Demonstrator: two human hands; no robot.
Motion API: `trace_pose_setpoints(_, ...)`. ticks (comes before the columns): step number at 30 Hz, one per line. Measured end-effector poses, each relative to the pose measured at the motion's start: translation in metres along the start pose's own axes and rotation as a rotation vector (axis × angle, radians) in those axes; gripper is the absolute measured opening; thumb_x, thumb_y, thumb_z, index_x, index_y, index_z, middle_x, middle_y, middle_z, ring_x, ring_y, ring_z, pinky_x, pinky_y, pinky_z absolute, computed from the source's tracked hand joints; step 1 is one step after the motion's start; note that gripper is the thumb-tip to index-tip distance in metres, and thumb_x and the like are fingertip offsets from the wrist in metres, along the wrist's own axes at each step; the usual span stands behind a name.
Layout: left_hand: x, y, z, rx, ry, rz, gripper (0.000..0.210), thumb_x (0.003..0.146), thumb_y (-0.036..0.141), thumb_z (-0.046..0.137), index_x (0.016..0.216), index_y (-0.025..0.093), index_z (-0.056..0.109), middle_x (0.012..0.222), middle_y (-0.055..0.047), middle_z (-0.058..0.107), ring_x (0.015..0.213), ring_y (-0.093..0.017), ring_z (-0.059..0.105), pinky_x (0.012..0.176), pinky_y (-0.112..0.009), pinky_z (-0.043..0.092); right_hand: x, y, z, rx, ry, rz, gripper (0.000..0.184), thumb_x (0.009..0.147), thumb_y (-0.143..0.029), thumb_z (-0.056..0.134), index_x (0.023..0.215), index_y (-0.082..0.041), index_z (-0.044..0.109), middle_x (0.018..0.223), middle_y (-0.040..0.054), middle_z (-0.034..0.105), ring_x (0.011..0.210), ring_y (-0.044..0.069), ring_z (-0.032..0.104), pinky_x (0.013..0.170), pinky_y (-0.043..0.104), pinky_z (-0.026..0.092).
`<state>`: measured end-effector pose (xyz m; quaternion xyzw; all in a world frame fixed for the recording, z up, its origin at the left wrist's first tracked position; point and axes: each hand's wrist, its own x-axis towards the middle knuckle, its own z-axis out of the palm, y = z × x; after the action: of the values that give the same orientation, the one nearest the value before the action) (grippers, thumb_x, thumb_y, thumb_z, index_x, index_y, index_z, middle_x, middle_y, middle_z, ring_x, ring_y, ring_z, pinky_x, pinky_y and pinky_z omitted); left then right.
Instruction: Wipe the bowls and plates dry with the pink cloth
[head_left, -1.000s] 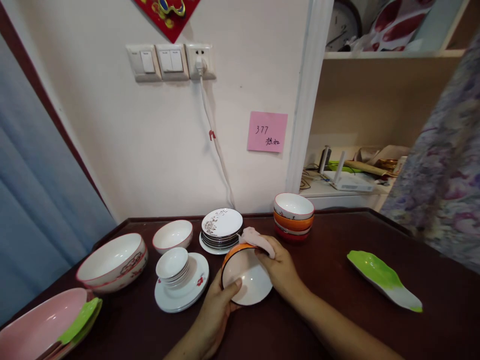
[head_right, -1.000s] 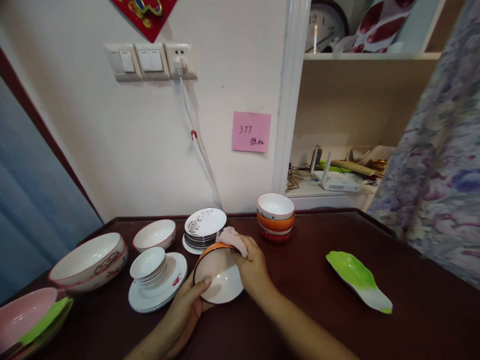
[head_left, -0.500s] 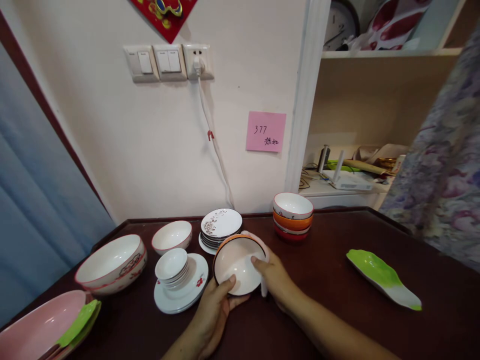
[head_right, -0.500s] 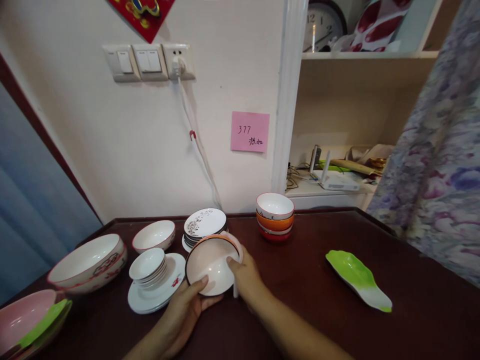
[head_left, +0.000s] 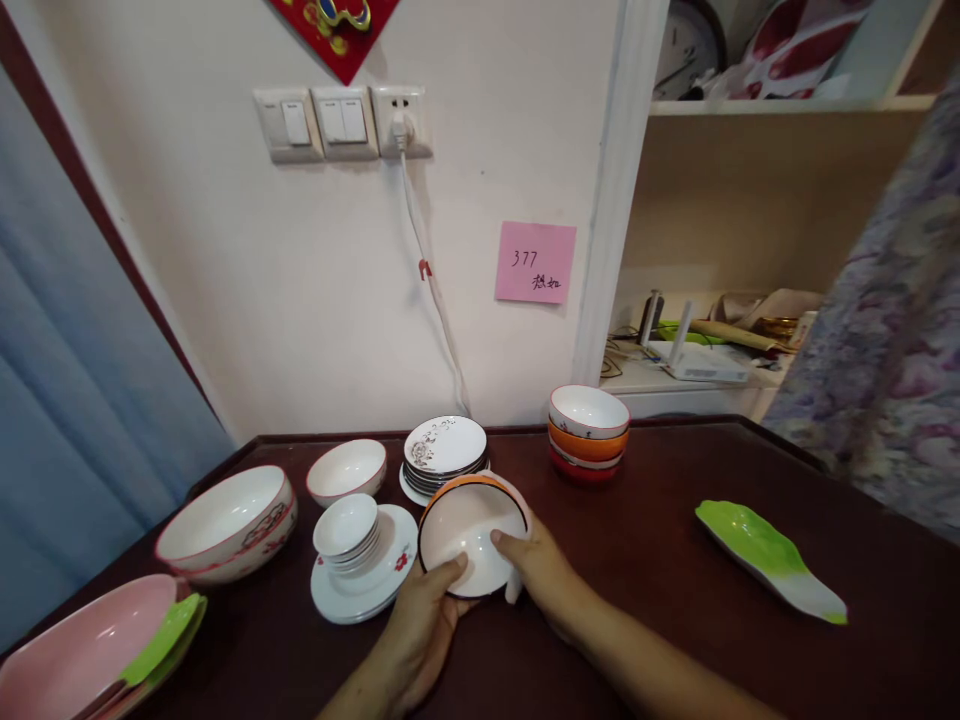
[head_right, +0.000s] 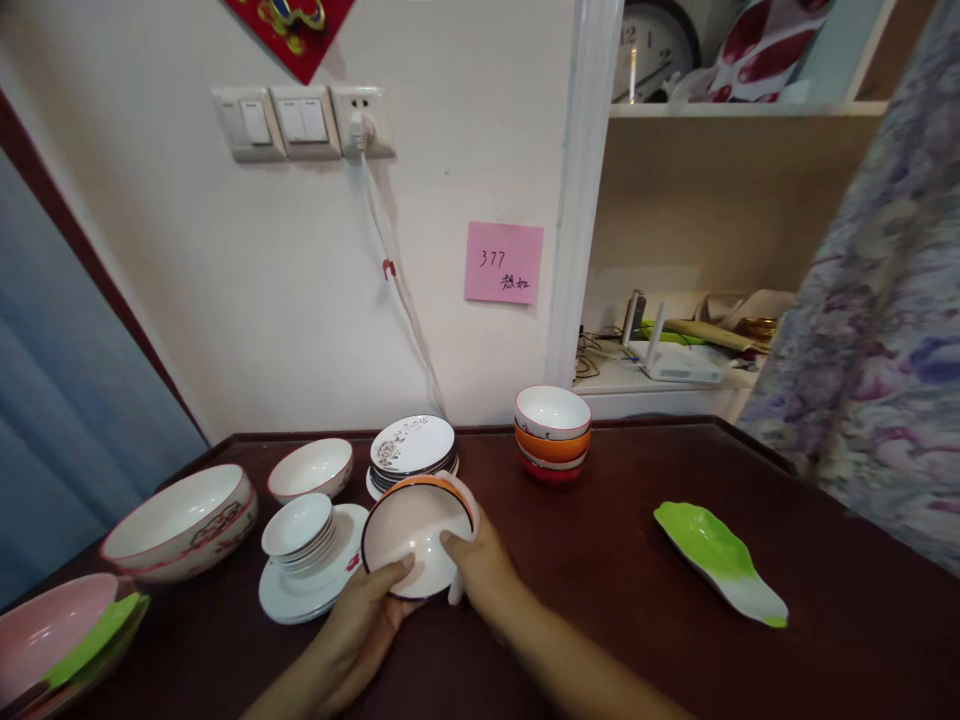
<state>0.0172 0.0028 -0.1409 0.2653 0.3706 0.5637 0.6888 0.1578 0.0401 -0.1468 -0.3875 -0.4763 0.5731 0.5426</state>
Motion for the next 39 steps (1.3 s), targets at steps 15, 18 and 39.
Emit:
trace_pose_setpoints(15,-0.004,-0.009,-0.001,0.271,0.026,0.019,0.052,0.077,0.033,0.069,0.123,0.014,0.053,0.114,-0.017,0.069,0.093,-0.032,0.068,0.066,-0.04,0.057,0.0,-0.056,-0.019,0.101,-0.322,-0.161,0.052,0.087,-0.06,0.054,0.119,-0.02,0.063,0.133,0.0103,0.058,0.128,0.027,0.047,0.108,0.043,0.033)
trace_pose_setpoints(18,-0.006,-0.01,-0.001,0.281,-0.063,0.029,0.049,0.074,0.033,0.073,0.116,0.014,0.058,0.104,-0.017,0.072,0.08,-0.029,0.069,0.059,-0.036,0.055,-0.006,-0.052,-0.013,0.211,-0.383,0.092,0.055,0.088,-0.062,0.049,0.111,-0.016,0.068,0.113,0.012,0.069,0.113,0.028,0.06,0.102,0.044,0.04)
trace_pose_setpoints(39,-0.002,-0.003,-0.004,0.16,-0.024,-0.017,0.06,0.077,0.02,0.066,0.134,0.019,0.047,0.114,-0.013,0.07,0.104,-0.031,0.064,0.078,-0.042,0.056,-0.001,-0.062,-0.023,0.254,-0.483,-0.057,0.073,0.07,-0.04,0.079,0.135,-0.022,0.05,0.136,0.0098,0.055,0.125,0.029,0.049,0.106,0.042,0.036)
